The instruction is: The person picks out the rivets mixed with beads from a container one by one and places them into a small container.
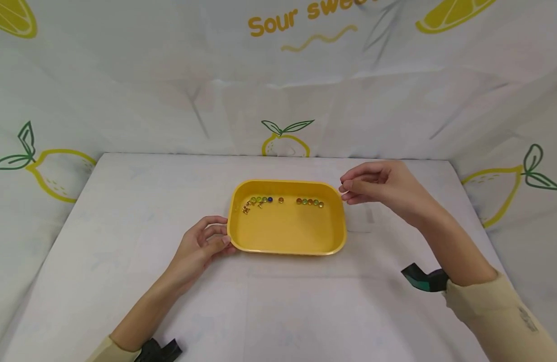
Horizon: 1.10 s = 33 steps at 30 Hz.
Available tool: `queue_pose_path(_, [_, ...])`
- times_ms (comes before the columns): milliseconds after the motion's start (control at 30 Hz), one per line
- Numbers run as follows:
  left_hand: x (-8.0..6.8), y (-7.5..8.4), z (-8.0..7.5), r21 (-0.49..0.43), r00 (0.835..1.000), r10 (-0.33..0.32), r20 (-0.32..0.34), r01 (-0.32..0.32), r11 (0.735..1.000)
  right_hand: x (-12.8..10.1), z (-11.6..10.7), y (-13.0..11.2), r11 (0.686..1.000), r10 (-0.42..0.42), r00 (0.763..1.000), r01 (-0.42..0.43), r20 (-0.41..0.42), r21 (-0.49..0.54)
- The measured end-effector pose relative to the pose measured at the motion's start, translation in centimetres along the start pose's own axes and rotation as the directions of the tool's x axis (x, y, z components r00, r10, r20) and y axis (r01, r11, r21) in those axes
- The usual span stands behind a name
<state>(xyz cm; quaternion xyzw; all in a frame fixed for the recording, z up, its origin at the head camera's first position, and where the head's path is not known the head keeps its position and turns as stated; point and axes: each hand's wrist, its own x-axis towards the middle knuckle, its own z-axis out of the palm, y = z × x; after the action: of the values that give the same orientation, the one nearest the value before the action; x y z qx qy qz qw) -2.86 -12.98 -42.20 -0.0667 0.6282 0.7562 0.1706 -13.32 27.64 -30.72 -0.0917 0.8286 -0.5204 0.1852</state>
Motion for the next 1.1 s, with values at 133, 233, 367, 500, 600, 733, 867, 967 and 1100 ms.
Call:
queue_pose_path(133, [0.0,0.0,0.0,-0.002,1.0,-0.002,-0.002,0.002,1.0,-0.2,-0.5,0.7,1.0,-0.017,1.0,0.017,0.006,0.004])
queue_pose_path(233, [0.0,-0.1,0.0,-0.003,1.0,-0.002,-0.003,0.002,1.0,-0.4,-0.9,1.2,1.0,-0.016,1.0,0.016,0.012,-0.002])
queue_pose_path(367, [0.0,0.0,0.0,-0.005,1.0,0.001,0.001,-0.001,1.0,-0.7,-1.4,1.8,1.0,0.004,1.0,-0.004,0.003,0.007])
queue_pose_path(500, [0.0,0.0,0.0,-0.006,1.0,0.005,0.009,-0.005,1.0,-0.9,-1.7,2.4,0.999,0.007,1.0,-0.007,-0.008,0.042])
queue_pose_path(600, [0.0,-0.1,0.0,-0.01,1.0,0.005,0.014,-0.005,1.0,-0.9,-2.0,2.9,0.998,0.009,1.0,-0.009,-0.012,0.065])
queue_pose_path(733, [-0.1,-0.1,0.0,-0.009,1.0,0.003,0.013,-0.003,1.0,-1.0,-2.3,3.4,0.995,0.011,1.0,-0.01,-0.008,0.102])
queue_pose_path(867, [-0.1,-0.1,0.0,-0.01,1.0,0.003,0.007,-0.002,1.0,-1.0,-2.4,3.9,0.995,0.019,1.0,-0.018,-0.007,0.102])
queue_pose_path(967, [0.0,-0.1,0.1,-0.018,1.0,0.001,0.004,-0.001,1.0,-0.9,-2.5,4.2,0.997,0.039,0.999,-0.038,-0.012,0.064])
queue_pose_path(1100, [0.0,-0.1,0.1,-0.019,1.0,-0.002,0.0,0.002,1.0,-0.7,-2.6,4.6,0.997,0.067,0.998,-0.067,-0.013,0.023])
